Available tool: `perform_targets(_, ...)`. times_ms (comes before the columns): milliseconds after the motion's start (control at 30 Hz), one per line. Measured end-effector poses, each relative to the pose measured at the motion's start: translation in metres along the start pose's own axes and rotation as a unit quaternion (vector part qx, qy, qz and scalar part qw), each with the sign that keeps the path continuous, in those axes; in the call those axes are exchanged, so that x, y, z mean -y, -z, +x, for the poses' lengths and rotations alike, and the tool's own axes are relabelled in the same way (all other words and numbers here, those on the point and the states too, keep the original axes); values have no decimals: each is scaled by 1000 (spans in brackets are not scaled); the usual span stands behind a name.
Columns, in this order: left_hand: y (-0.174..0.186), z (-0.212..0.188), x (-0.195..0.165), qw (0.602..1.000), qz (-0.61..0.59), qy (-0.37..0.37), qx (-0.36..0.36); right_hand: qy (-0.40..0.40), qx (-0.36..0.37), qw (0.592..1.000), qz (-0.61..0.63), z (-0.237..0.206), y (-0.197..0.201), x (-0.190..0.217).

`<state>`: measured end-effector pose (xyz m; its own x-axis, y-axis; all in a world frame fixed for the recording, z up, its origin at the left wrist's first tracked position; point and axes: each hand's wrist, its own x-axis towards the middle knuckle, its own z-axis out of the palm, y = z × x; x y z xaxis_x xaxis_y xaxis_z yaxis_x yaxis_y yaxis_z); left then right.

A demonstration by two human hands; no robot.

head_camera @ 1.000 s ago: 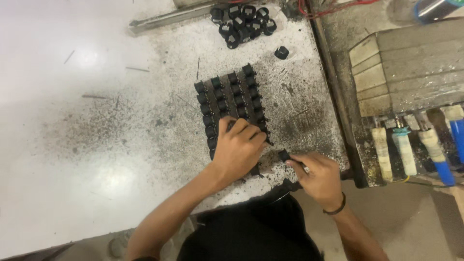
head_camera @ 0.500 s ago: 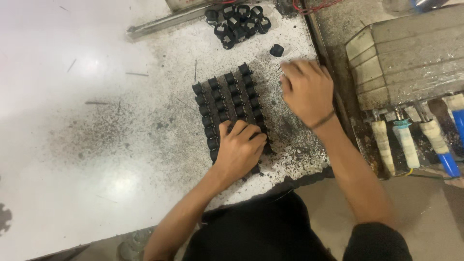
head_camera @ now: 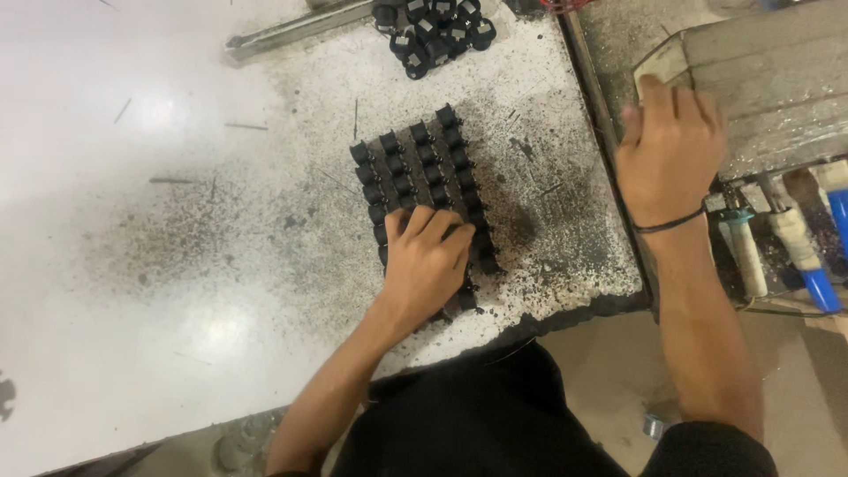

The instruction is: The person gathers black plastic coil bobbins from a pile and arranges them into a grid of rows on the workbench, then uses a soldering iron to solder wire leads onto each bobbin, working through the grid one at a time while smoke rises from the solder joints.

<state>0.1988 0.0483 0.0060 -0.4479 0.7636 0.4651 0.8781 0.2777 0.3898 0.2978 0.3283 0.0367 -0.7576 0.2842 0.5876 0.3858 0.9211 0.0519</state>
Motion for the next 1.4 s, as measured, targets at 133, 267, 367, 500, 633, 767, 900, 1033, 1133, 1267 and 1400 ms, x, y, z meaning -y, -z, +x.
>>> perform_targets(133, 0, 6, -2, 999, 13, 17, 45, 0, 199, 965, 172, 29, 11, 0)
perform_targets(267, 0, 11, -6, 997, 35, 28, 57, -34, 20, 996, 83, 56, 3, -23)
perform_targets(367, -1, 12, -8, 997, 37, 36, 57, 43, -121, 992, 7, 57, -10, -22)
perform_targets(500, -4, 12, -8, 995, 36, 48, 79, 10, 3, 986, 167, 60, -42, 8)
perform_targets(633, -10, 12, -5, 996, 12, 54, 63, 20, 184, 945, 270, 86, -67, 36)
perform_targets(767, -11, 10, -3, 997, 11, 53, 51, 171, 108, 954, 220, 121, -85, 82)
perform_targets(900, -4, 8, -2, 999, -8, 48, 22, 206, 105, 955, 185, 149, -91, 109)
perform_targets(1033, 6, 4, -2, 999, -31, 32, 4, 165, 139, 948, 233, 136, -93, 106)
perform_targets(1133, 11, -1, -1, 999, -27, 33, 3, 134, 141, 955, 224, 96, -87, 91)
perform_targets(1267, 13, -5, -2, 1000, -19, 24, 3, 135, 107, 964, 204, 39, -70, 67)
perform_targets(1400, 11, -8, -10, 999, -33, -4, 9, 158, 77, 973, 148, -1, -48, 54)
